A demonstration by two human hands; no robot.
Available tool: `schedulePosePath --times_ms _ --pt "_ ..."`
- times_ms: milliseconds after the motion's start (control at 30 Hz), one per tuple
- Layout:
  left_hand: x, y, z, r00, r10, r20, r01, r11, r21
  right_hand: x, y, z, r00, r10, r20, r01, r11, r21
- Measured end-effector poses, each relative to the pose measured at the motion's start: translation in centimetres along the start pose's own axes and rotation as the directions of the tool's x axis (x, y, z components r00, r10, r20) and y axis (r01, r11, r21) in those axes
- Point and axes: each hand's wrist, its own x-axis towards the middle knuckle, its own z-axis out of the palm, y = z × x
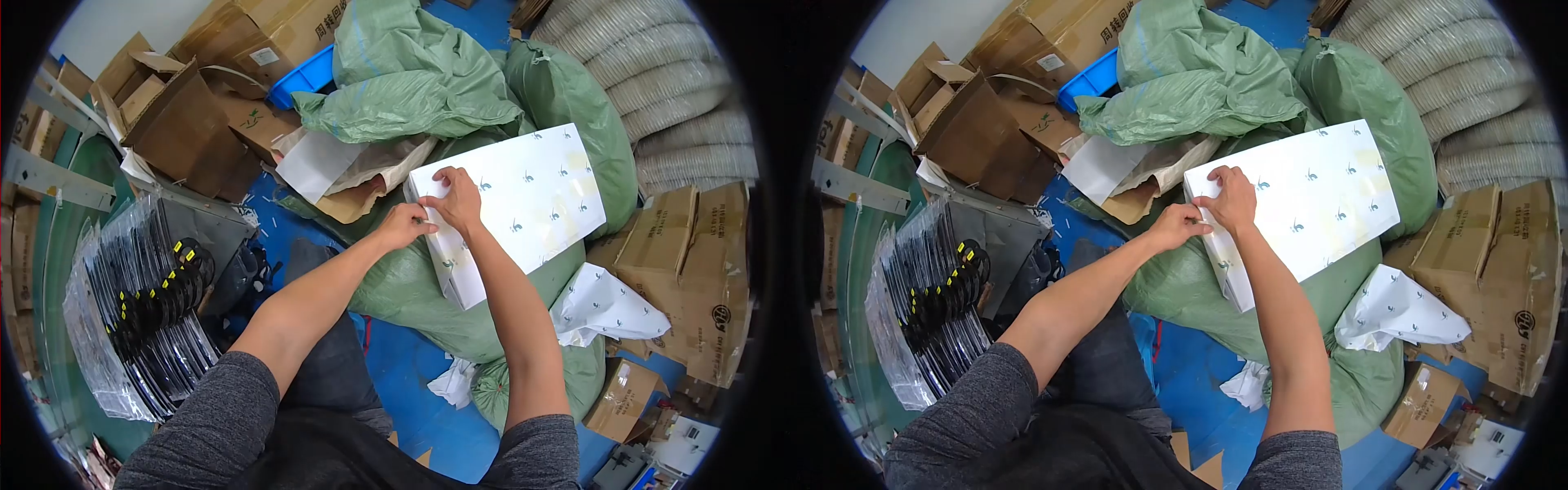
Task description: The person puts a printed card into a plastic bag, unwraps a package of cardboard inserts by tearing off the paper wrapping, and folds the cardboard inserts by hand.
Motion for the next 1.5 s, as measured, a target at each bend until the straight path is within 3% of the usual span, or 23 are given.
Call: schedulePosePath --times_ms 267,400,433,467,500,567,600,733,767,800,900,1100,1267,1400,1500 --pt "-0.3 0.8 -1.0 0.995 -0.031 0.096 0.037 0.997 -0.065 0.2 -0.1 -0.1 0.998 0.057 0.021 -0.057 0.998 0.011" --pt "-1.0 2.1 -1.0 0.999 0.037 -0.017 -0.036 0.997 0.065 0.3 0.9 -0.4 0.996 -0.071 0.057 0.065 0.993 0.1" --pt "-0.8 2.7 -1.2 0.999 0.045 -0.016 -0.044 0.997 0.069 0.4 1.8 -1.2 0.989 -0.044 0.144 0.007 0.969 0.247" --pt "-0.5 3.4 -1.1 0.999 -0.038 -0.003 0.038 0.992 0.123 0.7 2.8 -2.3 0.971 -0.034 0.235 -0.06 0.922 0.382" --pt "-0.2 4.2 -1.0 0.992 -0.123 0.005 0.121 0.977 0.176 0.4 3.2 -3.2 0.972 -0.04 0.231 -0.053 0.923 0.381" --pt "0.4 5.3 -0.7 0.956 -0.295 -0.003 0.284 0.918 0.276 -0.9 3.5 -4.3 0.993 -0.102 0.062 0.094 0.988 0.126" --pt "0.5 5.2 -0.3 0.956 -0.293 -0.011 0.285 0.918 0.275 -1.1 3.2 -4.2 0.992 -0.111 0.063 0.103 0.987 0.127" --pt "0.7 3.2 1.0 0.934 -0.222 -0.281 0.276 0.947 0.167 -0.7 1.5 -2.7 0.989 -0.148 -0.012 0.145 0.977 -0.157" --pt "1.4 2.6 0.9 0.93 -0.221 -0.293 0.278 0.946 0.166 -0.1 0.9 -2.4 0.987 -0.159 -0.01 0.156 0.976 -0.153" --pt "2.1 1.9 1.0 0.902 -0.125 -0.414 0.197 0.971 0.137 0.3 0.3 -2.0 0.983 -0.186 -0.003 0.183 0.968 -0.17" --pt "3.6 0.2 0.9 0.673 0.129 -0.728 -0.065 0.991 0.115 1.5 -1.2 -1.3 0.965 -0.262 0.026 0.261 0.94 -0.22" --pt "3.3 2.0 -1.5 0.763 0.164 -0.625 -0.107 0.986 0.128 4.3 -0.2 -0.3 0.951 -0.288 0.111 0.304 0.938 -0.169" --pt "4.0 2.0 -1.8 0.801 0.065 -0.595 0.089 0.97 0.225 4.9 0.6 0.1 0.926 -0.361 0.113 0.364 0.931 -0.006" --pt "4.8 1.2 -2.6 0.822 0.203 -0.531 0.065 0.895 0.442 3.8 0.4 0.5 0.925 -0.38 -0.024 0.38 0.92 0.094" --pt "4.6 1.1 -2.1 0.811 0.177 -0.558 0.059 0.924 0.378 2.9 0.4 0.9 0.919 -0.387 -0.072 0.392 0.917 0.077"
